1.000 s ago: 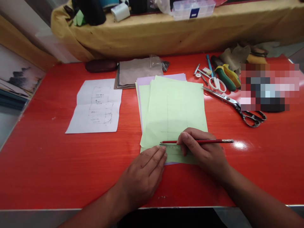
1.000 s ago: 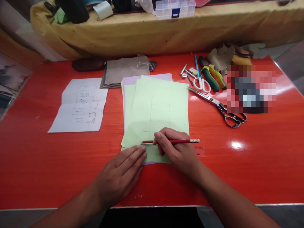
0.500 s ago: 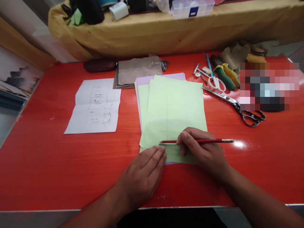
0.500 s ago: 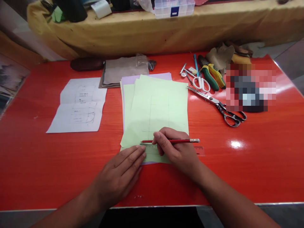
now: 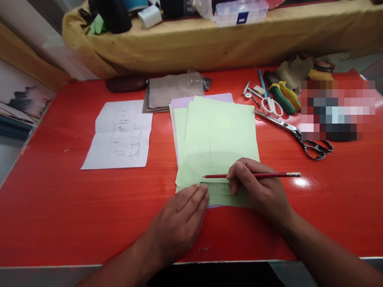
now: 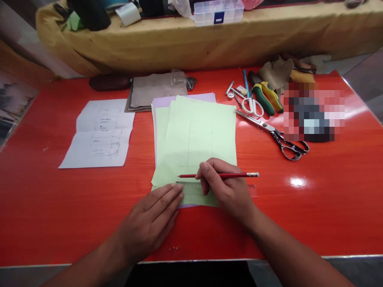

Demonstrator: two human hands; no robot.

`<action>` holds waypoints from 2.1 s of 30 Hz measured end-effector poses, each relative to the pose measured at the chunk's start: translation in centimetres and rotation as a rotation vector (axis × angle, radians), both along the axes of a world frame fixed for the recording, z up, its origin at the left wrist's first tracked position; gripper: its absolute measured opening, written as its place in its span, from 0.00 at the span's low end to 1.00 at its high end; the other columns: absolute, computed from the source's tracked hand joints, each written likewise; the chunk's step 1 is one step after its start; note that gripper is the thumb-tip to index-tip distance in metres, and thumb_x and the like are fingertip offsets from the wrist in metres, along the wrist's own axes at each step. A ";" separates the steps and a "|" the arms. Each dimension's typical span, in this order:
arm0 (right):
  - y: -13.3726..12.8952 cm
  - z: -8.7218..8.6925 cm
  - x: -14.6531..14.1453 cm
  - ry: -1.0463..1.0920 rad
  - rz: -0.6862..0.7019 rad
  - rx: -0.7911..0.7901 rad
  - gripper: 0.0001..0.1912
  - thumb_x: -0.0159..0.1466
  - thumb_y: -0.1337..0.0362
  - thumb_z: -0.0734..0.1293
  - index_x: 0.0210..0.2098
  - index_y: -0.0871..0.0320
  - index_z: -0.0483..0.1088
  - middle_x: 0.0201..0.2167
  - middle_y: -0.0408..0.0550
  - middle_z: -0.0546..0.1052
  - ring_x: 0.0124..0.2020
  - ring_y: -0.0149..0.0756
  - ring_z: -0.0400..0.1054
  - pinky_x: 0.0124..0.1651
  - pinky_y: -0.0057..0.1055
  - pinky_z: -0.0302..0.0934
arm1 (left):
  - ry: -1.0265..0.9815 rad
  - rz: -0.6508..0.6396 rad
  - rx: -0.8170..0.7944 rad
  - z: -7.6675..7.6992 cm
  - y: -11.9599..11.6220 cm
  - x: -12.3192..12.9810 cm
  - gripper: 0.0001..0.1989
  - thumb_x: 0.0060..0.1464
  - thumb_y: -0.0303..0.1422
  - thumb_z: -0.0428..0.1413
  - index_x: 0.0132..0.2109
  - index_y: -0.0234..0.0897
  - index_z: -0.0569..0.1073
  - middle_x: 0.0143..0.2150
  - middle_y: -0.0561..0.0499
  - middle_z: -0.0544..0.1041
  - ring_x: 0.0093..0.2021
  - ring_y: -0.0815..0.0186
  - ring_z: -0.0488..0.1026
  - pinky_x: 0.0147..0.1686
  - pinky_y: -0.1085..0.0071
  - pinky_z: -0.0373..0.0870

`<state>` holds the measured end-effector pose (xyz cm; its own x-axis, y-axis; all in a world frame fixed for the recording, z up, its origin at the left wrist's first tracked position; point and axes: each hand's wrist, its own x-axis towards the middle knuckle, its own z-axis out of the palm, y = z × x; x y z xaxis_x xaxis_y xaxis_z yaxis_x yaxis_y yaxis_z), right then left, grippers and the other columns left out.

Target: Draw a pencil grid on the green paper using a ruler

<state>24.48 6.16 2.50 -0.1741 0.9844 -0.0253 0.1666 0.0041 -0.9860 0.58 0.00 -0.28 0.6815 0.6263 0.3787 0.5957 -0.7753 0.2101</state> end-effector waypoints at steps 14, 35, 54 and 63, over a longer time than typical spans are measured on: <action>0.2 0.5 0.5 0.057 -0.059 -0.090 0.24 0.75 0.46 0.65 0.30 0.55 0.75 0.18 0.41 0.73 0.21 0.32 0.67 0.28 0.31 0.61 | 0.112 0.011 0.028 1.1 0.5 0.4 0.18 0.74 0.29 0.52 0.63 0.20 0.75 0.66 0.34 0.77 0.64 0.50 0.75 0.63 0.54 0.75; 2.3 0.3 -0.1 0.138 -0.123 -0.083 0.24 0.74 0.44 0.67 0.30 0.55 0.75 0.19 0.40 0.73 0.21 0.31 0.67 0.28 0.30 0.62 | 0.093 0.073 0.085 -0.1 2.5 1.1 0.21 0.74 0.33 0.54 0.66 0.22 0.73 0.68 0.34 0.75 0.66 0.49 0.75 0.63 0.54 0.77; 1.8 0.3 0.0 0.090 -0.141 -0.061 0.25 0.74 0.42 0.67 0.30 0.54 0.75 0.18 0.41 0.73 0.20 0.32 0.67 0.26 0.32 0.63 | 0.085 0.085 0.034 0.0 2.4 1.5 0.22 0.73 0.30 0.55 0.66 0.18 0.72 0.67 0.30 0.75 0.68 0.47 0.73 0.67 0.53 0.73; 1.9 0.3 -0.2 0.098 -0.129 -0.039 0.23 0.75 0.46 0.67 0.30 0.54 0.76 0.18 0.40 0.73 0.20 0.31 0.67 0.27 0.31 0.62 | 0.095 0.083 0.041 0.4 2.5 1.5 0.21 0.74 0.31 0.54 0.65 0.18 0.73 0.67 0.31 0.75 0.67 0.46 0.74 0.65 0.53 0.76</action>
<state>24.29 8.09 2.77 -0.0501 0.9974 -0.0526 0.0660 -0.0493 -0.9966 2.09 2.52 0.07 0.6620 0.6673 0.3414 0.6737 -0.7293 0.1193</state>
